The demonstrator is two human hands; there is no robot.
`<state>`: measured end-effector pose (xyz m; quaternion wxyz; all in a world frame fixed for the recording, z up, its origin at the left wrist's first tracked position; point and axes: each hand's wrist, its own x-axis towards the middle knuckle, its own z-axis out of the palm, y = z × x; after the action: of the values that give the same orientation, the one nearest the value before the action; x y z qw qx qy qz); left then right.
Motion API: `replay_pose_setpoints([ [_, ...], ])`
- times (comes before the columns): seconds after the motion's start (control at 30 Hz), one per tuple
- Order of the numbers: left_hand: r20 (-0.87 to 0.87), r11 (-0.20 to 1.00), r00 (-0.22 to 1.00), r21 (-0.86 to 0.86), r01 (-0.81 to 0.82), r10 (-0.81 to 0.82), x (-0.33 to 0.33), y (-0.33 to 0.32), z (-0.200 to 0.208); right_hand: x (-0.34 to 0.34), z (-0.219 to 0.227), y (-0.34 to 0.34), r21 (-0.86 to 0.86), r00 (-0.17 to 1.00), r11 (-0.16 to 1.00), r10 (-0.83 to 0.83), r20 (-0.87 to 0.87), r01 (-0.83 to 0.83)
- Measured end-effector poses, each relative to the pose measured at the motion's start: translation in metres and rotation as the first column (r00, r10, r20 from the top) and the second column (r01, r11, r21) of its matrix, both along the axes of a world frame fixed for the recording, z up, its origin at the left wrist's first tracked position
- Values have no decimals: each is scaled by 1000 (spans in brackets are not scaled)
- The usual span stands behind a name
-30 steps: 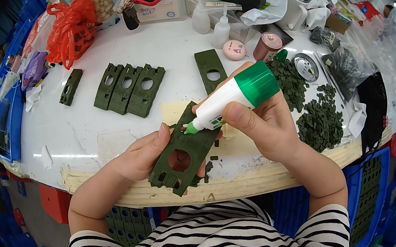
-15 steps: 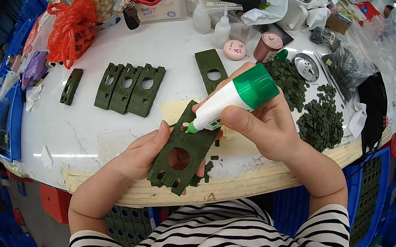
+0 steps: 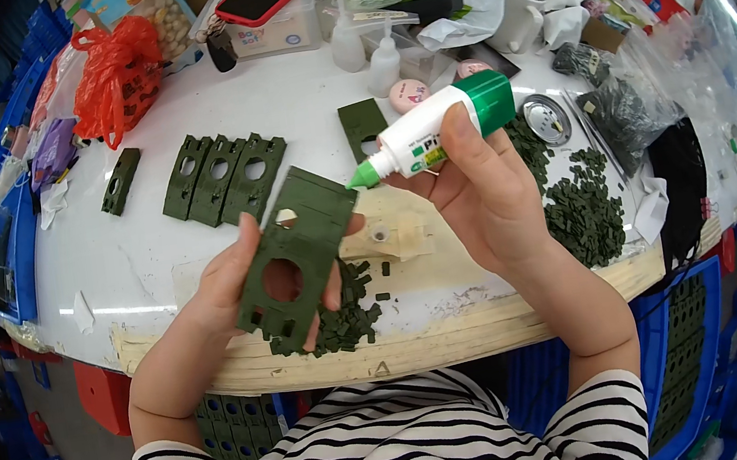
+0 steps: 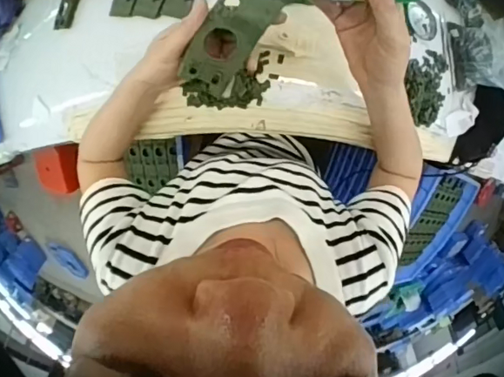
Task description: Apply glue to toy tank hulls and attach camouflage moss/foliage.
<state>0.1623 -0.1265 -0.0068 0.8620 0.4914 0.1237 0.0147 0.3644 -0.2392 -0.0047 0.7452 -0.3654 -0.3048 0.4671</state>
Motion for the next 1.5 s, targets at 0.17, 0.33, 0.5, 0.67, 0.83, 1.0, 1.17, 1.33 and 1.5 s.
replay_pose_setpoints([
  [0.17, 197, 990, 980, -129, 61, -35, -2, 8, -17, 1, 10, 2, 56, 999, 998, 2, 36, -4],
  [0.33, 158, 991, 982, 70, -115, 103, 3, -1, -16, -10, 2, -7, 89, 985, 992, -106, 134, 95],
  [0.5, 254, 992, 964, -119, -52, 81, 1, 2, -13, -24, 10, -10, 89, 885, 995, -1, 465, -45],
  [0.67, 229, 985, 967, -154, -80, 114, 0, 2, -17, -35, 4, -6, 47, 877, 996, 38, 479, -69],
  [0.83, 220, 982, 967, -168, -92, 128, 0, 2, -15, -34, 4, -6, 81, 862, 989, 65, 503, -121],
  [1.0, 214, 981, 968, -171, -93, 129, 0, 4, -16, -34, 5, -5, 60, 852, 991, 70, 519, -117],
  [1.17, 217, 979, 966, -181, -99, 138, 0, 3, -16, -34, 5, -4, 44, 845, 993, 69, 530, -109],
  [1.33, 234, 980, 964, -180, -88, 129, 1, 4, -17, -35, 8, -4, 26, 834, 995, 71, 548, -101],
  [1.5, 216, 978, 966, -181, -105, 143, 1, 3, -14, -35, 7, -5, 15, 832, 996, 69, 550, -92],
])
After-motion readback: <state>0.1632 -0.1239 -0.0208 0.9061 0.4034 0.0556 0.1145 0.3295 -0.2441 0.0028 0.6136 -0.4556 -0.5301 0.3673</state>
